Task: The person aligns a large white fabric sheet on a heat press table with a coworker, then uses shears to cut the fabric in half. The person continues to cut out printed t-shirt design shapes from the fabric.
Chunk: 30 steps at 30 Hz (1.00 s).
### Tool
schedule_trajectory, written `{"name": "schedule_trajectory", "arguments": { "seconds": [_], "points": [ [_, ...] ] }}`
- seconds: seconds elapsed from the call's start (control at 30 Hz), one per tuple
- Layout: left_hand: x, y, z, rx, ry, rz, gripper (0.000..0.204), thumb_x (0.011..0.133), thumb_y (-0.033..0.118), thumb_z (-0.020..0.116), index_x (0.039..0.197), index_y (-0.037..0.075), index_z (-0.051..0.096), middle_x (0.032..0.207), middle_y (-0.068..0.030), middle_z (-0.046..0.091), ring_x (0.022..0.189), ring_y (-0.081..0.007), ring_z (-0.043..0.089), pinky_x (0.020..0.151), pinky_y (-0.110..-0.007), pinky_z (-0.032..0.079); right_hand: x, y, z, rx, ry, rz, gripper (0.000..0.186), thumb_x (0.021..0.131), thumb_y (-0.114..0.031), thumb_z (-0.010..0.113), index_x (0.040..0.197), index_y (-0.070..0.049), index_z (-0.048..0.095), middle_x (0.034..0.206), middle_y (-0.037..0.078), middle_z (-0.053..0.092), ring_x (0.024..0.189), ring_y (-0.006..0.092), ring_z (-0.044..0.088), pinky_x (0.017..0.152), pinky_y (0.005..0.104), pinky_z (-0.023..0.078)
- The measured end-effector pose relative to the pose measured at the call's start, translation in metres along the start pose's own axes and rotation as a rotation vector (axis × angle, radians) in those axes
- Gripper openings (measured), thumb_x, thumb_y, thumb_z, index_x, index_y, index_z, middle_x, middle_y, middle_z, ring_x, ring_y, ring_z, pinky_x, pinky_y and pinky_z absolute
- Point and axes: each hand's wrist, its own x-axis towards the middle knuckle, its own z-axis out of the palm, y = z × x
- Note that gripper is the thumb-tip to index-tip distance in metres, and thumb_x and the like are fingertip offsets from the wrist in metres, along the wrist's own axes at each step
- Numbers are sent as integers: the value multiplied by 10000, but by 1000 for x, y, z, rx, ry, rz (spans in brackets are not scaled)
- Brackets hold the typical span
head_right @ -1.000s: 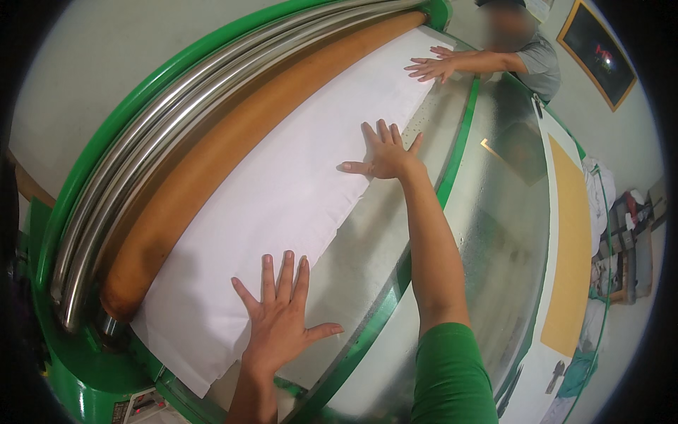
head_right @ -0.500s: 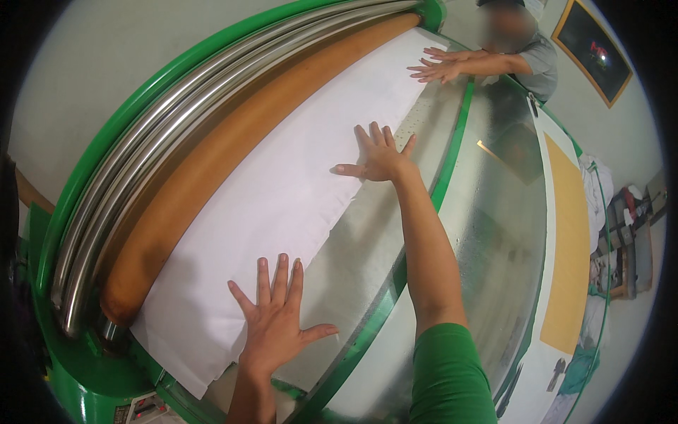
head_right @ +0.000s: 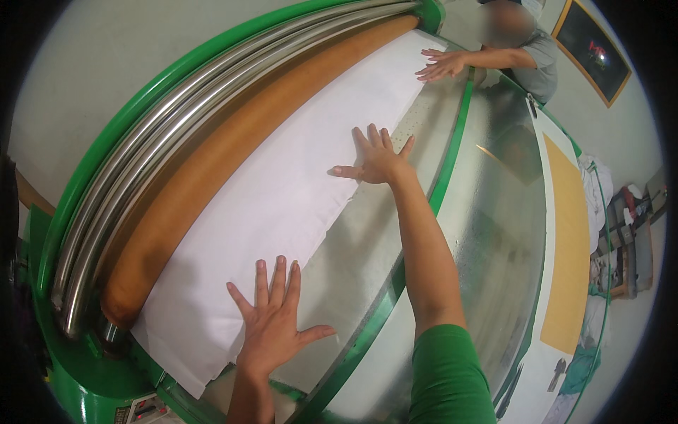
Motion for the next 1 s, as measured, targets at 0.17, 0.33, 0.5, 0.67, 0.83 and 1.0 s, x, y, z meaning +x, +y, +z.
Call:
{"name": "schedule_trajectory", "arguments": {
  "seconds": [0.17, 0.33, 0.5, 0.67, 0.83, 1.0],
  "points": [
    [1, 1, -3, -27, -12, -10, 1283, 810, 841, 674, 1680, -4, 258, 1773, -233, 163, 1649, -444, -20, 1154, -811, -152, 2, 2, -2, 2, 2, -3, 1435, 647, -1032, 591, 1735, -208, 149, 1799, 175, 65, 1660, 384, 53, 1198, 833, -28],
    [0, -1, 3, -31, -18, -23, 1300, 802, 870, 650, 1681, -3, 257, 1768, -242, 171, 1647, -452, -29, 1143, -812, -168, 0, 0, -2, -7, -12, -16, 1445, 631, -1052, 572, 1736, -224, 145, 1800, 165, 69, 1662, 378, 45, 1193, 840, -33],
    [3, -5, 12, -52, 9, 1, 1325, 788, 910, 614, 1677, -10, 267, 1756, -264, 195, 1641, -472, -48, 1107, -824, -210, 2, 3, 2, 5, 1, -3, 1468, 607, -1065, 572, 1735, -224, 152, 1798, 172, 69, 1662, 376, 41, 1196, 836, -41],
    [2, -7, 12, -33, -1, -8, 1326, 787, 906, 620, 1677, -11, 266, 1755, -268, 194, 1641, -475, -43, 1110, -824, -205, 2, 1, 2, -5, 5, -12, 1449, 624, -1058, 569, 1733, -220, 161, 1798, 174, 70, 1662, 375, 40, 1195, 837, -40],
    [0, -4, 5, -22, 11, -16, 1303, 792, 863, 658, 1682, 0, 258, 1766, -241, 182, 1646, -456, -28, 1140, -816, -167, 7, 3, 4, 9, 33, -16, 1444, 628, -1051, 578, 1732, -216, 166, 1797, 172, 90, 1660, 379, 63, 1190, 846, -30],
    [7, 0, -5, -28, -42, -58, 1259, 803, 758, 737, 1691, 18, 240, 1785, -194, 164, 1655, -425, -10, 1188, -792, -105, 12, 10, 14, 30, 70, -34, 1440, 626, -1045, 590, 1729, -213, 182, 1796, 162, 109, 1657, 381, 79, 1183, 859, -6]
  ]
}}
